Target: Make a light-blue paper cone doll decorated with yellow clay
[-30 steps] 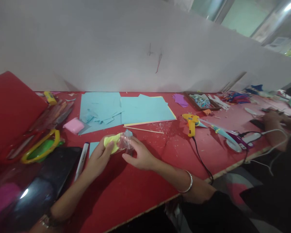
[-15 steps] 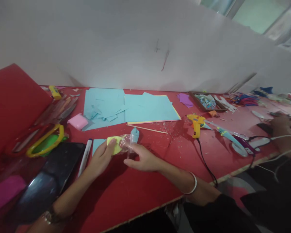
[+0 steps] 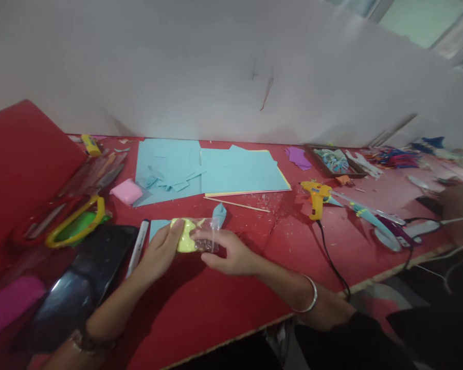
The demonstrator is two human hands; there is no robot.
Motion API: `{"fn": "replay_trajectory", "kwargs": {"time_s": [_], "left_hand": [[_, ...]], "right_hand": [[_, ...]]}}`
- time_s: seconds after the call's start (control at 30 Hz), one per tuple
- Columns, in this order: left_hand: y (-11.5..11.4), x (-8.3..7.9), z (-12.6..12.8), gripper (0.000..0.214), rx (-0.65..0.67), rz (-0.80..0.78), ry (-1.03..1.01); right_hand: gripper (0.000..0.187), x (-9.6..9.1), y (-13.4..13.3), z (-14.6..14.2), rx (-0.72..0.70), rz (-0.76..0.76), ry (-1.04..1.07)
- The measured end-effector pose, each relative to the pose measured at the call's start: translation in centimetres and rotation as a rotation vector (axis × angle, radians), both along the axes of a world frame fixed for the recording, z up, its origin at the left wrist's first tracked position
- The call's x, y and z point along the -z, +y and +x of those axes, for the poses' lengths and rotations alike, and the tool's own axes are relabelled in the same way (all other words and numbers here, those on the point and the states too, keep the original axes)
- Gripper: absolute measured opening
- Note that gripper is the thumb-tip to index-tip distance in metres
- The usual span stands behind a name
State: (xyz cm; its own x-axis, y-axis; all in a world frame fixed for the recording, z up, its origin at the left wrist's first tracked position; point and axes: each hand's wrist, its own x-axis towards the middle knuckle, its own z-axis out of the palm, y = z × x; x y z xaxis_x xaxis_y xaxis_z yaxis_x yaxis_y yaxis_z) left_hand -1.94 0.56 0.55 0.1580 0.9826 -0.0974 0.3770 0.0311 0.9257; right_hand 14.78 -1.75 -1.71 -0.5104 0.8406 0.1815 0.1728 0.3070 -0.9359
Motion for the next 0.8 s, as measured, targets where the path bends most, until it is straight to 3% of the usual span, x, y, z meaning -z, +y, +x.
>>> {"fn": "replay_trajectory", "kwargs": {"time_s": [0.17,0.4,0.8], "left_hand": [[0.23,0.35,-0.38,0.043,-0.027,-0.01,0.026],[-0.31,-0.14,0.47,0.04,-0.041,0.012,-0.04],[-0.4,0.28,0.53,0.04,0.048,-0.005,-0.092]], "right_hand": [[0.048,-0.3,-0.4,-0.35,0.089,0.137,-0.004],[0.037,-0.53,-0.11,-0.3,0.306,0.311,0.045],[0.031,-0.33,0.19,-0.2,0.239,0.3,0.006]]}}
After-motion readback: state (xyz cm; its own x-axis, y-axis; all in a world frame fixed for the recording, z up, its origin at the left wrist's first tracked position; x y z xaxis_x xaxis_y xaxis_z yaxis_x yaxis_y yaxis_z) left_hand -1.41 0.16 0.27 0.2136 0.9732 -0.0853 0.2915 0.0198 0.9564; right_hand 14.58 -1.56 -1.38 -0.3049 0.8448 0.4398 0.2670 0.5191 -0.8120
